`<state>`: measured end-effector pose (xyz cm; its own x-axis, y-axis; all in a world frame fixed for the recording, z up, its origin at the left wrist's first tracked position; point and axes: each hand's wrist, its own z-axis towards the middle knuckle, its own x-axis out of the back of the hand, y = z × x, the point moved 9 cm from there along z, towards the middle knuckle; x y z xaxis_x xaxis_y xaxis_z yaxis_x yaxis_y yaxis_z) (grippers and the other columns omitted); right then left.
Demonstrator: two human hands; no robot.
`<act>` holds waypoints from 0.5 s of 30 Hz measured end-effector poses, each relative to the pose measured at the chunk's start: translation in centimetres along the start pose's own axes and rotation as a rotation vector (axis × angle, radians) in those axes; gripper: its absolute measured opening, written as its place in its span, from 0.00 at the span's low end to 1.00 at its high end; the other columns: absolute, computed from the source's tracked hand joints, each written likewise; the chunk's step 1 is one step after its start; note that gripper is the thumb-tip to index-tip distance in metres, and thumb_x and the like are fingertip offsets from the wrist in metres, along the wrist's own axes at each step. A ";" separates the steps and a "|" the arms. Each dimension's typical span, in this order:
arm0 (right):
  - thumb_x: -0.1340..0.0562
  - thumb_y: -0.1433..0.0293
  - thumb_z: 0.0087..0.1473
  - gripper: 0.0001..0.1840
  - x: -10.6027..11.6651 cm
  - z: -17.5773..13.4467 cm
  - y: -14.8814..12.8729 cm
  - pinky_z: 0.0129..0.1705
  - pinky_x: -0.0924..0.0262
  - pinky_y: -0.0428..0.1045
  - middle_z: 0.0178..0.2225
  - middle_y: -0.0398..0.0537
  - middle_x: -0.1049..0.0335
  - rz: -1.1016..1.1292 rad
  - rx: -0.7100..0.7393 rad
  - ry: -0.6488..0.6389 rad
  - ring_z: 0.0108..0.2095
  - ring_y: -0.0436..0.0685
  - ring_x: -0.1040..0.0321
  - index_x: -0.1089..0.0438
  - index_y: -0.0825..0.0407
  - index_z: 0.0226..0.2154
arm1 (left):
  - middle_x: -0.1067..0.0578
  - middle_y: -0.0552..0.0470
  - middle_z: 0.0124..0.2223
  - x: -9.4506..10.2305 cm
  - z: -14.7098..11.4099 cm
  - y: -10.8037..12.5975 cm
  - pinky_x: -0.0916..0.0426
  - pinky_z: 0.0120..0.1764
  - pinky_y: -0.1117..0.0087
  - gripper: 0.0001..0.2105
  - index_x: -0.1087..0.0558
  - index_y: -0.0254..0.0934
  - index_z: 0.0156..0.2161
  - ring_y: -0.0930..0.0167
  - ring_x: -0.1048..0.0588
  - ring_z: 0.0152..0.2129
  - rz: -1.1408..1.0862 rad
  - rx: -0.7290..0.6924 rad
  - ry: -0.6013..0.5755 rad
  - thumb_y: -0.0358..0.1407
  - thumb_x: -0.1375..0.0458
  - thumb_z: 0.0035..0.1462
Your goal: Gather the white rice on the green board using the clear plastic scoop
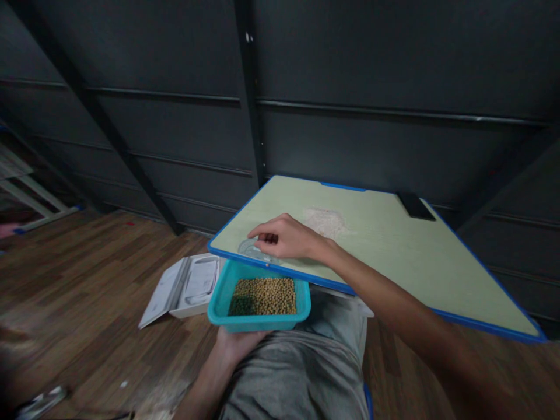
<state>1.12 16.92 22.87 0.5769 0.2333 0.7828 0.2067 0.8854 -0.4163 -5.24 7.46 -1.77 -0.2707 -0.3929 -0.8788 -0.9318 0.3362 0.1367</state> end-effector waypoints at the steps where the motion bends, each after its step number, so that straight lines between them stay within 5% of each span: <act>1: 0.36 0.72 0.60 0.14 0.0 0.0 0.1 0.35 0.35 0.46 0.32 0.50 0.19 0.007 -0.007 0.003 0.29 0.51 0.26 0.19 0.57 0.46 | 0.26 0.38 0.64 -0.1 0.0 -0.1 0.32 0.57 0.36 0.29 0.34 0.44 0.67 0.47 0.28 0.60 -0.005 0.004 0.002 0.42 0.40 0.61; 10: 0.37 0.71 0.60 0.15 5.1 -0.4 4.5 0.38 0.35 0.48 0.36 0.51 0.18 -0.114 -0.194 0.219 0.31 0.52 0.27 0.19 0.55 0.47 | 0.27 0.40 0.64 -0.1 -0.5 0.0 0.29 0.56 0.38 0.29 0.35 0.45 0.67 0.48 0.28 0.61 0.010 0.003 0.055 0.43 0.42 0.61; 15: 0.37 0.72 0.58 0.16 4.7 -0.8 6.5 0.38 0.35 0.48 0.33 0.50 0.18 -0.098 -0.270 0.176 0.31 0.53 0.26 0.19 0.55 0.47 | 0.25 0.40 0.63 0.3 -0.3 0.1 0.28 0.56 0.38 0.28 0.36 0.45 0.67 0.49 0.26 0.59 0.008 0.004 0.048 0.43 0.43 0.63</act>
<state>5.83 23.39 23.47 0.6670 0.0583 0.7428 0.4561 0.7564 -0.4689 -5.53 7.13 -1.93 -0.2890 -0.4305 -0.8550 -0.9288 0.3426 0.1414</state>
